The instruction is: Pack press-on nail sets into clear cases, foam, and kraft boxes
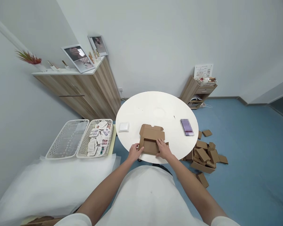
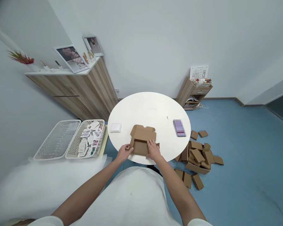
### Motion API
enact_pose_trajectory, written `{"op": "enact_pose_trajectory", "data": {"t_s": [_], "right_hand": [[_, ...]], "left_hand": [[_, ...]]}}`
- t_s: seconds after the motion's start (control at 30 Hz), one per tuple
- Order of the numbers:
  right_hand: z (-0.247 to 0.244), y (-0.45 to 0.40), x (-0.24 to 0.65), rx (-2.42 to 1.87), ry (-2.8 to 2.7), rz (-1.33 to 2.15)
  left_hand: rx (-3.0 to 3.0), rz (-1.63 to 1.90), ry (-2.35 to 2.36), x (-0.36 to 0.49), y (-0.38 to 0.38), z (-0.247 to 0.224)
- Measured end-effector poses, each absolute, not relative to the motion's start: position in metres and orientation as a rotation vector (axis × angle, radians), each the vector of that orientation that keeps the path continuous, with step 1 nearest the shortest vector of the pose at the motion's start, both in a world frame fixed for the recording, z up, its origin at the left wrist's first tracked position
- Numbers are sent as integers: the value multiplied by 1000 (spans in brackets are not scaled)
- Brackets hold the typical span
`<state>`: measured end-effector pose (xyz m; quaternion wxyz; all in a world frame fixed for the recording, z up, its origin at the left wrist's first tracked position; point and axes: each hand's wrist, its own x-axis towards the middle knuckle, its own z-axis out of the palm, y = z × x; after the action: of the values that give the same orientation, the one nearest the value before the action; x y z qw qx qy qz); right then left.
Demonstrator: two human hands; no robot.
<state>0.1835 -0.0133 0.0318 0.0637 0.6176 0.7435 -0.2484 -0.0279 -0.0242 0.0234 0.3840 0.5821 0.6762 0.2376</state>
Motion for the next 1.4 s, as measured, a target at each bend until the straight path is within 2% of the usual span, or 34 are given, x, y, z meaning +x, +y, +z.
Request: {"op": "enact_pose_trajectory", "data": {"t_s": [0.13,0.33,0.63,0.9,1.17,1.3,1.4], "right_hand": [[34,-14,184,1804,2257,-749],[35,-17,184,1670,2297,-745],[31,-22,179,1628,2298,-729],[29,-21,182,1613,2332,-708],[32,-18,182,1604,2350,-662],[31,-24,189,1767,2407,-696],[24,-36,201,2182,2282,-876]], "left_hand": [[1517,520,1738,-30,-20,21],[1649,214,1872,-31,-10,17],[1688,107,1954,-32,-7,17],[1851,307,1564,-56,-20,25],[1964,-10,1481,-45,2,32],[1950,22,1447,-45,4,31],[1917,73,1429,-47,1,29]]}}
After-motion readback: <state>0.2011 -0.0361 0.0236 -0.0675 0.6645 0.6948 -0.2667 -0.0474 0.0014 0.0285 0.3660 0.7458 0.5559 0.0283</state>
